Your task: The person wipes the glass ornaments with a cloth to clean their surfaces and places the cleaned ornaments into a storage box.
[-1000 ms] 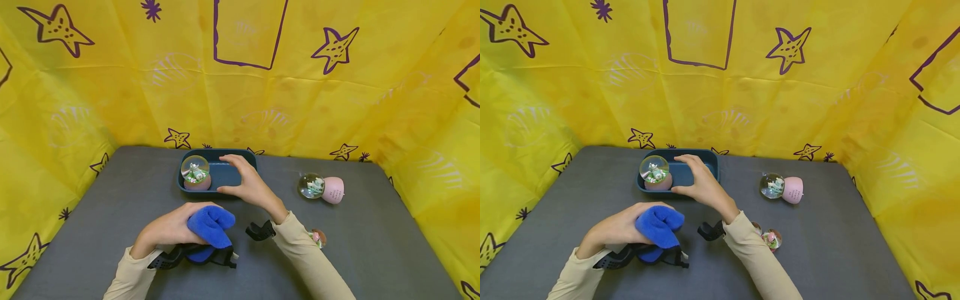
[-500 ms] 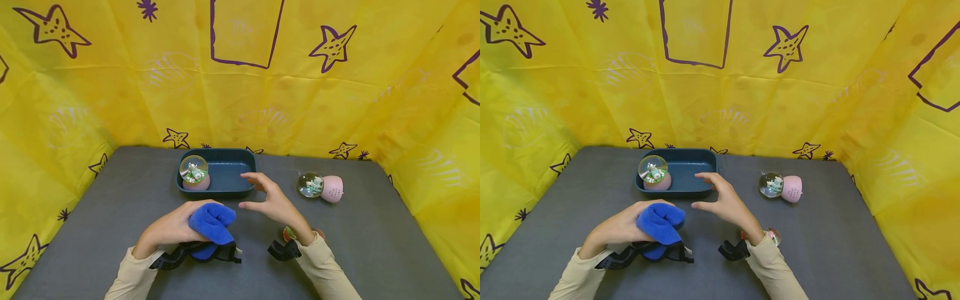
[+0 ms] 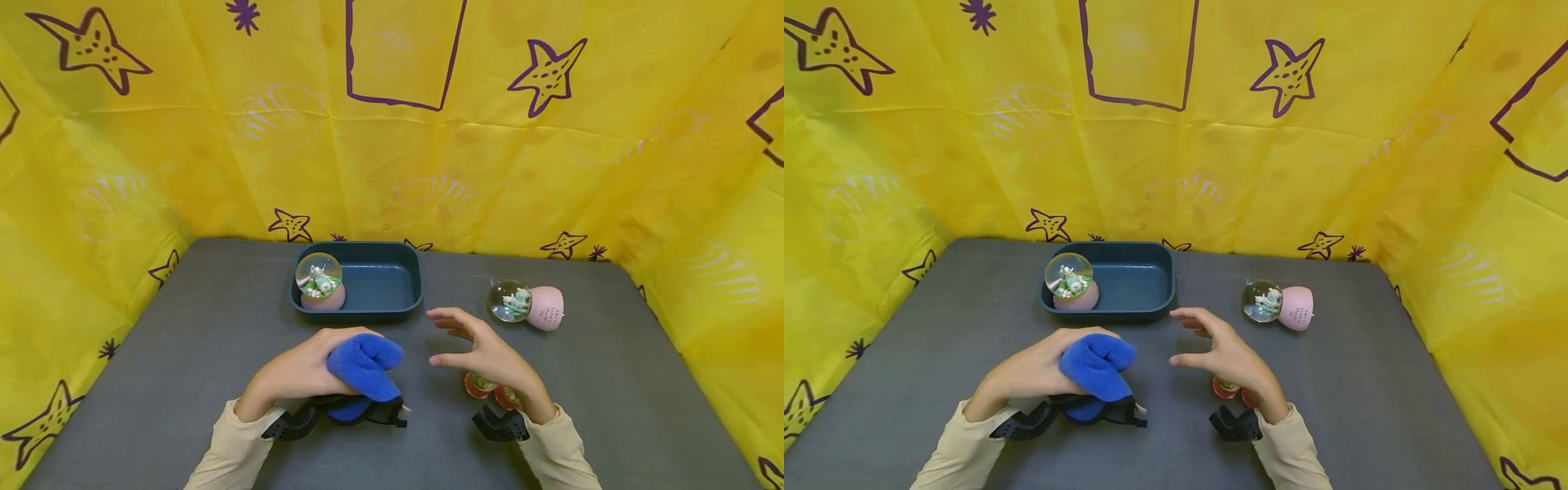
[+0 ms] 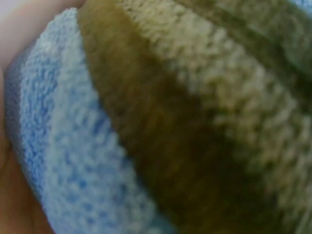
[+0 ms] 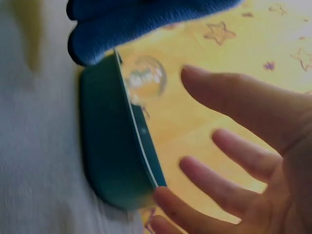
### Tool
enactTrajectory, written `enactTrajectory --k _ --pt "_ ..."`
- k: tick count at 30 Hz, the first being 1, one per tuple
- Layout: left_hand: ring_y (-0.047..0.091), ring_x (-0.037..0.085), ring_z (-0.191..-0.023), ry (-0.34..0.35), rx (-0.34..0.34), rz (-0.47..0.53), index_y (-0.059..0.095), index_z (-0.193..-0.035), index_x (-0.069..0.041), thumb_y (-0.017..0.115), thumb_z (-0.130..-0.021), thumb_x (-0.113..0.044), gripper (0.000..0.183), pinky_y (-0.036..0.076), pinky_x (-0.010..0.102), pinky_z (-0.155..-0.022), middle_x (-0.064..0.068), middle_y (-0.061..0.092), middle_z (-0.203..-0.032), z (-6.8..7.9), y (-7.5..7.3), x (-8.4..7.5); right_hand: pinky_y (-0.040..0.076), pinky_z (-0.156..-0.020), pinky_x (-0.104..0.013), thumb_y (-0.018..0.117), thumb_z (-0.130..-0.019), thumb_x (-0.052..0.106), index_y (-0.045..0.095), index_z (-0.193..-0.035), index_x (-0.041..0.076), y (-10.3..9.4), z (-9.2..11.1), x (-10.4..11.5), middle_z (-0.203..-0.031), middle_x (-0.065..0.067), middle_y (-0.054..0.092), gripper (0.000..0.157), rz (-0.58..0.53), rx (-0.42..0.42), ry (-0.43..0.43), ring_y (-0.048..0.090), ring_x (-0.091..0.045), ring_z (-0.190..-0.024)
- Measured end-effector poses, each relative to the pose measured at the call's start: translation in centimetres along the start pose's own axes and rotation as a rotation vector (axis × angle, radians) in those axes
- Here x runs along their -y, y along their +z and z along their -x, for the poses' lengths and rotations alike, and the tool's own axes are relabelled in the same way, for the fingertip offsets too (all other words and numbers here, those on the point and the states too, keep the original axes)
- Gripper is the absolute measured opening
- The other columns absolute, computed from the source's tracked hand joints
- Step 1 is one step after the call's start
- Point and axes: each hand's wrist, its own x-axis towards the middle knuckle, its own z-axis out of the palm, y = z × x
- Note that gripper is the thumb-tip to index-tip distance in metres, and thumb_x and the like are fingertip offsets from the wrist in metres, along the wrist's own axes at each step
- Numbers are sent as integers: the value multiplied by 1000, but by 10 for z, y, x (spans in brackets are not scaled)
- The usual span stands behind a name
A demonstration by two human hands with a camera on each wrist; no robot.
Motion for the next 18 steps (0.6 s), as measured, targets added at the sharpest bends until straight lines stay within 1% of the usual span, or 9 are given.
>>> enactTrajectory --k 4,5,8,9,11,13,15,16,18 --pt "64 6 -109 -10 5 15 60 -128 -31 82 -81 -28 52 50 28 -99 -16 67 -120 -7 5 -2 38 -111 -58 82 -81 26 54 -135 21 -14 10 -7 -141 -5 56 61 22 72 49 50 -38 -133" --pt "64 6 -109 -12 8 20 60 -128 -31 82 -80 -28 53 50 27 -99 -16 67 -120 -9 7 -2 38 -110 -59 82 -82 26 54 -135 20 -18 13 -8 -141 -8 56 60 29 93 57 50 -39 -132" --pt "63 6 -110 13 15 7 60 -130 -27 81 -81 -28 53 50 28 -100 -13 67 -122 -13 12 -1 40 -107 -60 81 -83 25 54 -134 12 -28 18 -14 -139 -16 56 59 66 152 81 51 -42 -130" --pt "63 6 -110 18 16 0 60 -130 -26 81 -81 -28 53 49 28 -100 -13 67 -122 -13 13 0 45 -102 -59 81 -83 24 54 -134 9 -30 20 -16 -139 -18 56 59 65 175 99 51 -43 -128" --pt "62 5 -111 19 16 -1 60 -131 -26 81 -81 -28 54 49 27 -101 -12 67 -122 -14 17 3 50 -97 -57 80 -83 22 53 -132 2 -35 22 -19 -137 -23 55 60 73 220 111 52 -45 -126" --pt "62 5 -112 23 7 1 60 -131 -25 81 -81 -28 55 49 28 -101 -12 66 -123 -15 20 5 53 -93 -51 81 -82 21 53 -131 -2 -38 23 -22 -134 -25 56 61 69 261 134 54 -45 -122" --pt "62 7 -113 31 -11 3 60 -132 -23 81 -81 -27 55 49 28 -101 -10 67 -124 -16 23 9 54 -90 -47 83 -79 19 53 -129 -3 -39 24 -25 -132 -24 57 63 67 297 155 56 -43 -118" --pt "61 7 -113 35 -19 4 59 -132 -22 81 -81 -27 56 48 28 -102 -8 67 -125 -16 25 10 51 -95 -44 85 -77 18 54 -127 -4 -39 24 -26 -130 -23 59 63 79 307 160 58 -41 -117" --pt "61 9 -116 42 -32 5 58 -133 -21 81 -82 -26 56 47 29 -104 -6 66 -127 -18 28 13 52 -93 -37 88 -72 15 56 -124 -3 -39 23 -28 -126 -21 61 64 88 325 198 60 -34 -110"
